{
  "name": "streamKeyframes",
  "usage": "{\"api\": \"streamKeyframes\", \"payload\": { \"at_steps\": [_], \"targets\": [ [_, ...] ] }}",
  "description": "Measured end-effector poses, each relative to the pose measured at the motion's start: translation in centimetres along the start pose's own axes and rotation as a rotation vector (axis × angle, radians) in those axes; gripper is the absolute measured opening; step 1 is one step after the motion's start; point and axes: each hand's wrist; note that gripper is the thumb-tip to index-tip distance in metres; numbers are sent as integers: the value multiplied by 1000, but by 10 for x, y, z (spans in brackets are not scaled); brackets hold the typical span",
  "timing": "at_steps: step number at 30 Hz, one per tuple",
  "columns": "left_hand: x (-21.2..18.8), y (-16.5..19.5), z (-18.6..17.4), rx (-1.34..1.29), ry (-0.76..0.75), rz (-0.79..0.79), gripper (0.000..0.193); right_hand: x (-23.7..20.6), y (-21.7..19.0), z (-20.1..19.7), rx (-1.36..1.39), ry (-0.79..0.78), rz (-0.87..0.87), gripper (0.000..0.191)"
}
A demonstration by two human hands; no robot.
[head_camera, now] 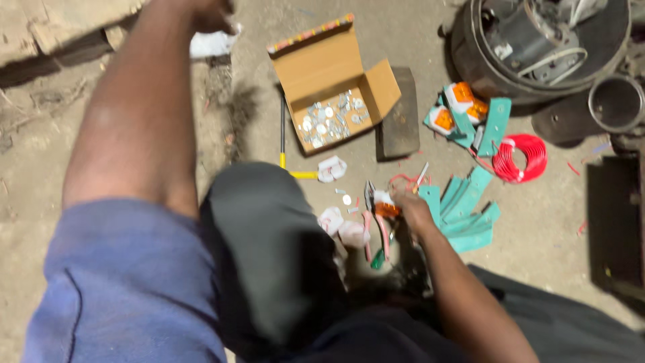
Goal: The person sits on the floor and assembles small electrical components, attaching orange indicator lights to teal metal brackets using a screwdriver and pliers. They handle red wires, screws, and washers, tightening connections and placing finished units aside.
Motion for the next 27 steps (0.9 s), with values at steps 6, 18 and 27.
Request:
{"api": "streamKeyframes", "payload": {
  "at_steps": [6,18,27],
  "targets": [
    [40,-87,150,-355,116,-376,58,41,-18,6,-293,-5,-55,31],
    [233,-154,232,-92,-35,-204,60,69,-38,37,-215,34,388,24],
    [212,-195,301,58,324,-228,26,85,-25,31,-192,-7,216,22]
  ]
}}
Point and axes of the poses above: each hand's wrist, its own x-axis towards the middle knuckle, its own z-axis out of the palm, y = z × x, and after that the axes turned 14 degrees about z, right-handed
